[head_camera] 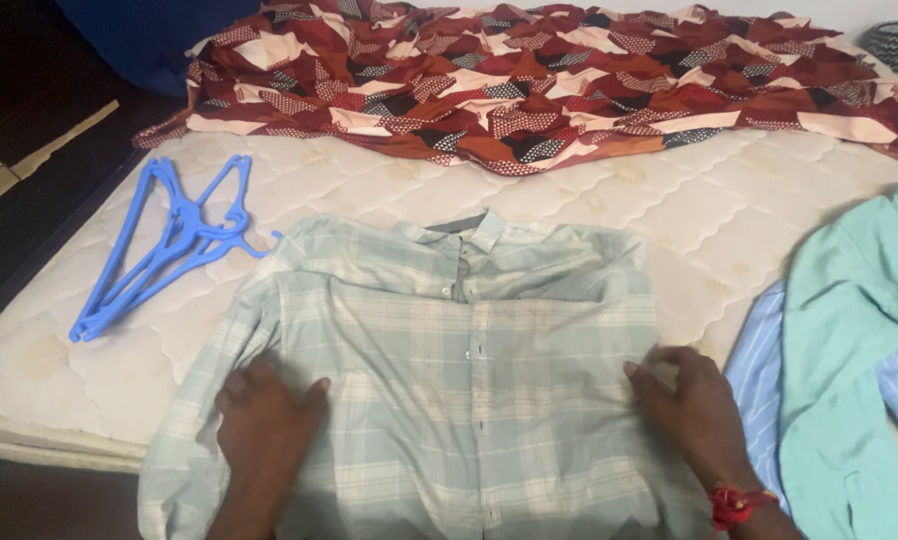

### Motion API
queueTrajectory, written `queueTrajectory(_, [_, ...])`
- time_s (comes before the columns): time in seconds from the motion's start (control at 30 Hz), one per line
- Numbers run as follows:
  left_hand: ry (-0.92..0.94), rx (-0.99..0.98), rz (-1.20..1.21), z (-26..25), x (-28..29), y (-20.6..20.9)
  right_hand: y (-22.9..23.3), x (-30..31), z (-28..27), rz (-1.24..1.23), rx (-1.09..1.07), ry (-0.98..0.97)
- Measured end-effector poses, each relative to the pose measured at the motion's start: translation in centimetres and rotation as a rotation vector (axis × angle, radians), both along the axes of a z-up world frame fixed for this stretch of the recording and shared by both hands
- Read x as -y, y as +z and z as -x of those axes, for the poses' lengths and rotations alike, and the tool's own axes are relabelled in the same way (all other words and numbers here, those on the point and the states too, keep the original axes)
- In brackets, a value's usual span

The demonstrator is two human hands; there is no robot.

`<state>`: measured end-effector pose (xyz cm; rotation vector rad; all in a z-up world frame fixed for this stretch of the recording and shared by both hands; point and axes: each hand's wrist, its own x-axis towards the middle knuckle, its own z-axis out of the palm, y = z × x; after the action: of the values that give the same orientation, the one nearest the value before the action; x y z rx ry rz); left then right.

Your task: The person lays a light blue plaid shirt on a mattress and buttons it from the bottom up. They then pick up a blue hanger and place it inside the shirt collar, continuing to button the remaining buttons.

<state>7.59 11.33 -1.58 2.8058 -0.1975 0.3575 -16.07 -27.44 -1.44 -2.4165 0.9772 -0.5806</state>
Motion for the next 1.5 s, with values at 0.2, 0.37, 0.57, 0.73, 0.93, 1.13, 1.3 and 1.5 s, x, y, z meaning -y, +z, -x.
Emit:
queueTrajectory(0.2, [0.065,-0.391,0.1,-0.8,-0.8,-1.6,-0.5,1.0,-0.5,-0.354,-0.061,-0.125])
queueTrajectory(0.37, [-0.054,-0.234,0.458,-1.9,-1.9,-3.9,-0.5,0.8,-0.3,-0.189,0.18,-0.106])
queueTrajectory(0.57, [-0.121,-0.277,0.537,-1.6,-4.9,-1.4,2.2,-0.8,1.1,-0.229,0.142,-0.248])
queueTrajectory(0.73, [-0.124,-0.459,0.6,-1.2,-7.7,-0.2,4.5,-1.3,4.2,-0.271,0.092,-0.236])
queueTrajectory(0.93, [-0.251,-0.493,0.471,-3.8,-11.7,-9.2,1.5,1.3,8.5,-0.251,-0.199,-0.241])
queueTrajectory(1.13, [-0.229,-0.606,0.071,-4.1,-15.0,-19.7,-5.0,3.7,10.2,-0.312,-0.502,-0.188])
queueTrajectory(1.3, [-0.249,-0.654,-0.097,-2.2,-14.4,-17.6,-7.8,4.1,9.5,-0.202,-0.516,-0.251])
queueTrajectory(1.5, [-0.111,-0.571,-0.029,3.6,-11.3,-3.5,-5.0,0.1,8.3,0.212,-0.095,-0.152])
